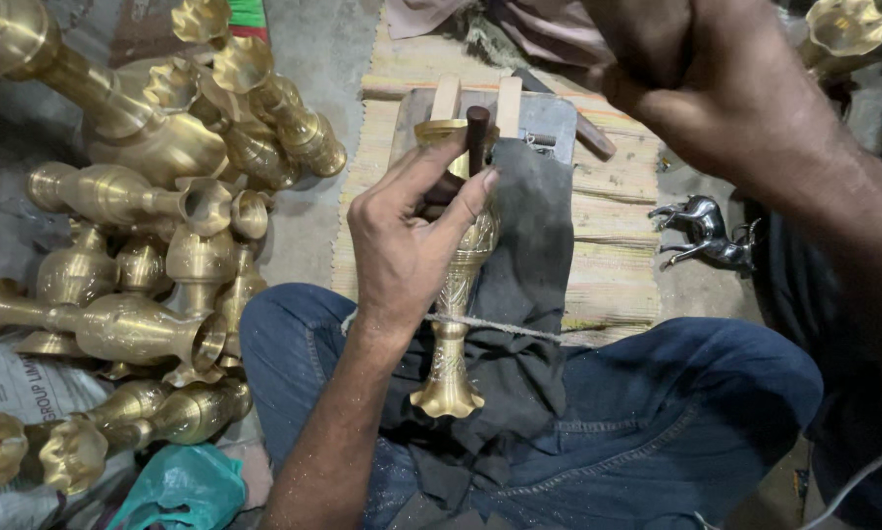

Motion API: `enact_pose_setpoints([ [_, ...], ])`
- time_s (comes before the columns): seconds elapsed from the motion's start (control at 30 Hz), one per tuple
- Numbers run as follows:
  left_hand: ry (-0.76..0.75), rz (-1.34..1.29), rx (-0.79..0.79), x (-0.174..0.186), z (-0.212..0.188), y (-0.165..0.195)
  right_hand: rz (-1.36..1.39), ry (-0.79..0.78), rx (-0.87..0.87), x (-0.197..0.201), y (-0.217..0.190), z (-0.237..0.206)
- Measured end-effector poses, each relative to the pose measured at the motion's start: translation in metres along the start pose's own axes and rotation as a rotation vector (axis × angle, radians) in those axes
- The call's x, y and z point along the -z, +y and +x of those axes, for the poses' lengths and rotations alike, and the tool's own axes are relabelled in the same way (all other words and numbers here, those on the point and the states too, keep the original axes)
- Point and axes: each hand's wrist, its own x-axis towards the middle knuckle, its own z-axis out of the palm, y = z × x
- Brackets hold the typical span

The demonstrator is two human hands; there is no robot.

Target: The person sits on the workshop floor with a brass vase held on their lap, holding a metal punch against the vase surface and striking it with a wooden mallet to shape or emboss the brass. They reposition the punch and rotate the vase between strikes, continuing the hammering across the vase body.

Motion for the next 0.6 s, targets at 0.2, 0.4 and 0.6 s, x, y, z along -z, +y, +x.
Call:
enact_pose_setpoints([
  [0.2,0.003,-0.013,-0.009,0.0009,0.0013,0.0015,-0.083,-0.004,-0.028,-0.0029,0.0043,-0.0031],
  [0.4,-0.022,-0.013,-0.03,0.0024,0.001,0.0,-0.028,0.021,0.088,-0.0035,0.0027,-0.0051],
  [0.6,-0.026,0.018,-0.056,0.0014,0.0015,-0.0039,-0.425,0.093,0.142,-0.0059,0.0034,-0.0043],
])
